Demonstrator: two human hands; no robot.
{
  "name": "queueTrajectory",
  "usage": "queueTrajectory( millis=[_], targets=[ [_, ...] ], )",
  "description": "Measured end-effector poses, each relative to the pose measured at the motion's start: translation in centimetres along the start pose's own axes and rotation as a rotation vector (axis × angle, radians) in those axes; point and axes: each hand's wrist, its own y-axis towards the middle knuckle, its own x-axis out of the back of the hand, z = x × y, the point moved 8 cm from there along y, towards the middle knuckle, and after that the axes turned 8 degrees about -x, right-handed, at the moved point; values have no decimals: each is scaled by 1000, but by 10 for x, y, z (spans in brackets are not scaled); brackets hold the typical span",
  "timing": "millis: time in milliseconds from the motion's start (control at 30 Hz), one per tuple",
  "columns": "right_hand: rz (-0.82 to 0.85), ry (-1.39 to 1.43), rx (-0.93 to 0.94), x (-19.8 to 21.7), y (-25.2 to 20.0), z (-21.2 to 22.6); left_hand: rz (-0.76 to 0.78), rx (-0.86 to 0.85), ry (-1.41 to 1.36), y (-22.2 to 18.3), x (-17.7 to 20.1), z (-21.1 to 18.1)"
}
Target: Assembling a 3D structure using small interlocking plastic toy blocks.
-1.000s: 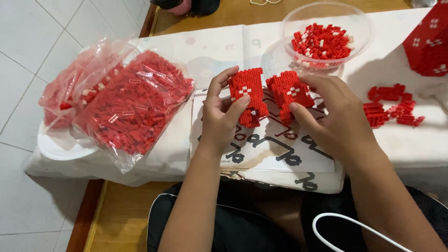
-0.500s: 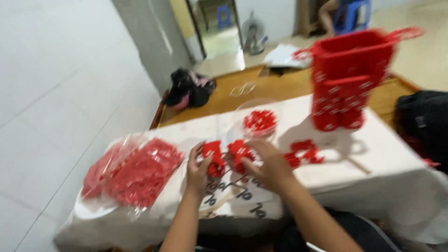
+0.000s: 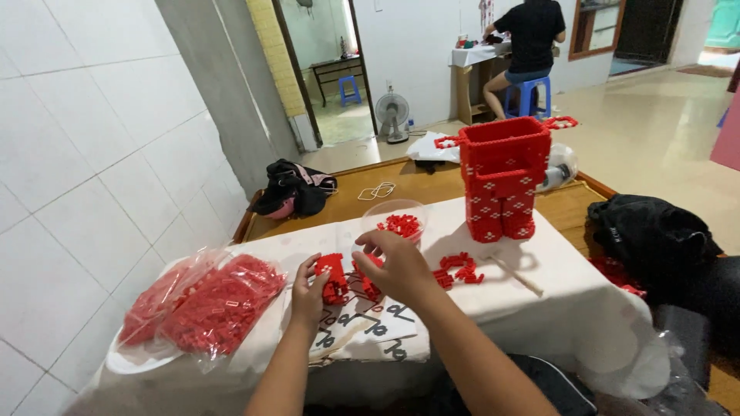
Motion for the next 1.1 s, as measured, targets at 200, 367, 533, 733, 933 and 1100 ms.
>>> queueTrajectory(
  millis=[200, 367, 533, 733, 933, 1100],
  targets=[
    [60, -26, -25, -16, 19, -5, 28, 38, 24, -3, -2, -13],
    [77, -35, -84, -36, 25, -38, 49, 79, 94, -1, -1, -15],
    [57, -59, -101, -54, 18, -57, 73, 140, 172, 6, 0, -14],
    [-94, -55, 52, -68, 17, -79, 90, 93, 156, 14, 0, -12],
    [-96, -19, 118, -67, 16, -79, 105, 32, 133, 13, 0, -11],
    [-140, -83, 227, -72, 8, -72, 121, -34, 109, 10, 1, -9]
  ],
)
